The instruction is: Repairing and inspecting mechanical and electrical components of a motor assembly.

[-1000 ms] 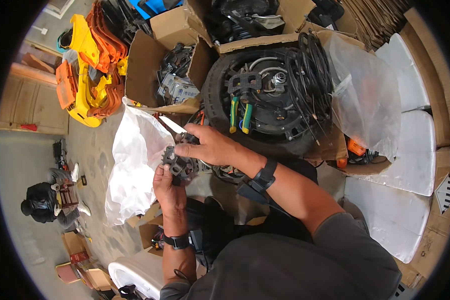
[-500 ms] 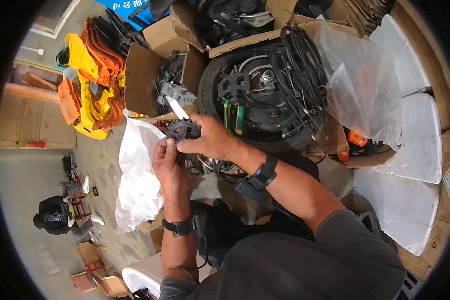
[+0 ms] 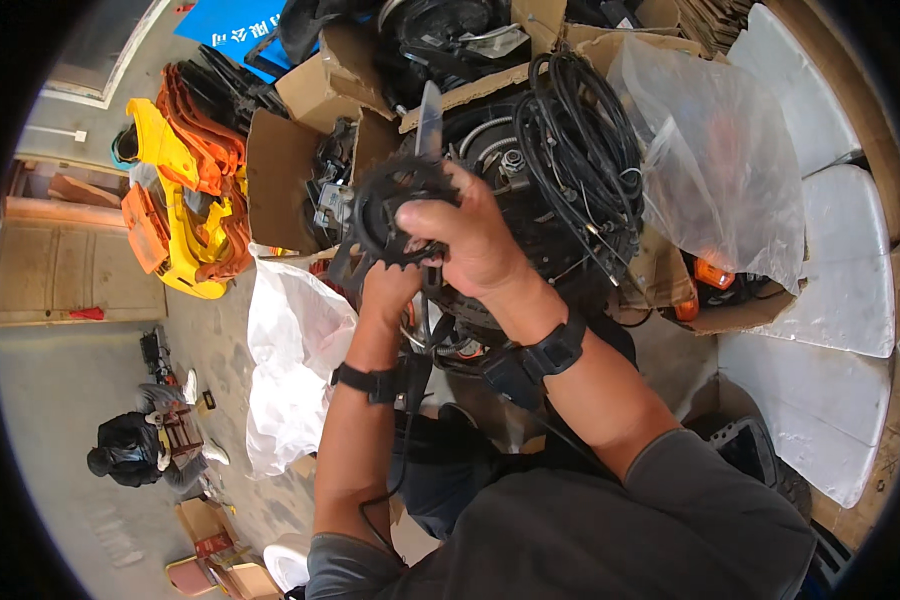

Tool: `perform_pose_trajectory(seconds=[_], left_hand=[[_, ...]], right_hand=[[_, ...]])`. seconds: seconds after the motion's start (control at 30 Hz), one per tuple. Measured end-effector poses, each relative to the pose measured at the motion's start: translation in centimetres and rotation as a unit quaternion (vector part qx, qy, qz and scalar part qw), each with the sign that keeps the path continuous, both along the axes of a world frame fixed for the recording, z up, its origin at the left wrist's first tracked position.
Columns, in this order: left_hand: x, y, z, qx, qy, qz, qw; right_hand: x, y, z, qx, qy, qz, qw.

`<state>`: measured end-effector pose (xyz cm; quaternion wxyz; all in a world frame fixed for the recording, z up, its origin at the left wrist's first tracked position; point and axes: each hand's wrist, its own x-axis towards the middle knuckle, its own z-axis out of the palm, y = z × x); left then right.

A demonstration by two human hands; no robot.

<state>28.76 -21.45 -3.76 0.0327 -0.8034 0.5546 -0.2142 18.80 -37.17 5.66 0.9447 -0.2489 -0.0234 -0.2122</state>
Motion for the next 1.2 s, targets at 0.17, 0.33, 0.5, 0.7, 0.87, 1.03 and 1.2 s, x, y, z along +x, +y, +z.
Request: perform_pose_trajectory(seconds=[0.17, 0.33, 0.5, 0.7, 0.87, 1.03, 1.2], left_hand=[[1.0, -4.8, 1.1, -0.071, 0.038, -0.072, 0.994], [-2.1, -8.4, 5.1, -0.361, 0.591, 0.061, 0.719], [-1.7, -8.0, 4.9, -0.374, 0.606, 0.086, 0.697], [-2.1, -8.4, 5.4, -0.301, 0.542, 0.148, 0.770], [-2.4, -9.4, 4.8, -0.314, 0.515, 0.103, 0.791], [-2.4, -8.8, 3.7, -0.391, 0.541, 0.124, 0.734], [-3.7, -6.4, 6.7, -0.438, 0.620, 0.179, 0.626]], right_hand=[[0.1, -2.2, -1.0, 0.002, 0.033, -0.047, 0.998], [-0.5, -4.2, -1.0, 0.001, 0.026, -0.069, 0.997], [0.0, -4.8, -1.4, 0.002, 0.013, -0.076, 0.997], [-0.2, -5.3, -1.5, 0.003, 0.046, -0.115, 0.992], [-0.4, -5.4, -1.3, -0.005, 0.043, -0.111, 0.993], [-0.4, -5.3, -1.3, -0.040, 0.043, -0.118, 0.991], [-0.5, -5.6, -1.2, -0.033, 0.047, -0.114, 0.992]])
